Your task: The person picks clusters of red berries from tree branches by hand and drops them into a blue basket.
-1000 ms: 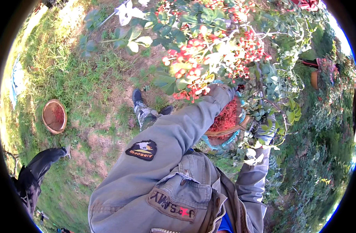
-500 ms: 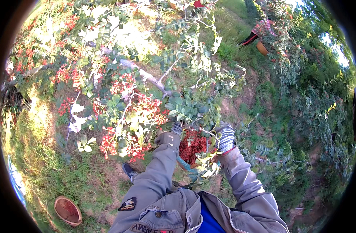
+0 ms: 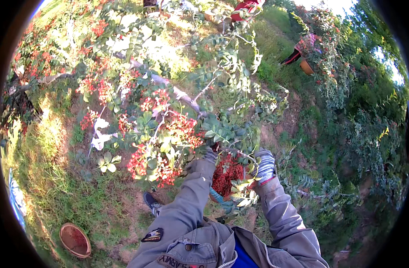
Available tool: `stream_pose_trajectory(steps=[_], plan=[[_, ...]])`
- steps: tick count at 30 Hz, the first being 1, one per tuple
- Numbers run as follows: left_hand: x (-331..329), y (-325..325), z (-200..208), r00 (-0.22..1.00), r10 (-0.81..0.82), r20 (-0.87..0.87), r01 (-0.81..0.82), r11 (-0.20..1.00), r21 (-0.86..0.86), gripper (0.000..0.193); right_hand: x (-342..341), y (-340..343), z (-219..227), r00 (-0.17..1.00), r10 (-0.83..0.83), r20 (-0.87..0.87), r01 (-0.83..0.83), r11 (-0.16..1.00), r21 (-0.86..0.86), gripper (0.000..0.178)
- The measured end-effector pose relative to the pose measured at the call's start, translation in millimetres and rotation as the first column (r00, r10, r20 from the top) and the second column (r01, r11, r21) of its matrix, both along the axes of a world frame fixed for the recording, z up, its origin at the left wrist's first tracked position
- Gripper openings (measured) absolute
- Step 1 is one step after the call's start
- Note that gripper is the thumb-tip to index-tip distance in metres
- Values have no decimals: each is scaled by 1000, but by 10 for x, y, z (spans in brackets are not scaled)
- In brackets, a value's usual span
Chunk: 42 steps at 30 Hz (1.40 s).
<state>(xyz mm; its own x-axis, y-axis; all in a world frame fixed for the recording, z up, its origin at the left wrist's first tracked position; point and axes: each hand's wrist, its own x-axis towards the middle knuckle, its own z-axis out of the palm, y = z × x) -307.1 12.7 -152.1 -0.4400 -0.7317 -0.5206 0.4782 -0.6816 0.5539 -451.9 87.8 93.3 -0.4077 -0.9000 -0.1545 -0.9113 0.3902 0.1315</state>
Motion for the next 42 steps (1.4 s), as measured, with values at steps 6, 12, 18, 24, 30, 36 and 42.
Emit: stream_pose_trajectory(steps=[6, 12, 18, 24, 30, 36, 42], plan=[[-151, 123, 131, 1000, -8, 8, 7, 999, 48, 22, -198, 180, -447, 843, 268, 467, -12, 876, -482, 24], [-154, 62, 177, 1000, 25, 7, -26, 996, 84, 21, -135, 192, -481, 714, 208, 668, 177, 870, -460, 22], [-206, 0, 248, 1000, 3, -10, -2, 997, 82, 21, -191, 230, -504, 648, 171, 742, 258, 867, -426, 23], [-224, 28, 163, 1000, -11, -2, 11, 997, 79, 21, -196, 220, -537, 63, 156, 986, 574, 802, -164, 22], [-199, -112, 40, 999, -25, -22, 26, 998, 49, 21, -144, 158, -261, 995, 96, -5, -94, 962, -255, 22], [-118, -22, -53, 996, -85, 6, 84, 995, 47, 20, 63, 99, -37, 998, 30, 52, -16, 969, -247, 22], [-7, -111, -2, 992, -123, 15, 122, 992, 29, 20, 107, 70, 49, 999, 15, 38, -7, 981, -192, 20]])
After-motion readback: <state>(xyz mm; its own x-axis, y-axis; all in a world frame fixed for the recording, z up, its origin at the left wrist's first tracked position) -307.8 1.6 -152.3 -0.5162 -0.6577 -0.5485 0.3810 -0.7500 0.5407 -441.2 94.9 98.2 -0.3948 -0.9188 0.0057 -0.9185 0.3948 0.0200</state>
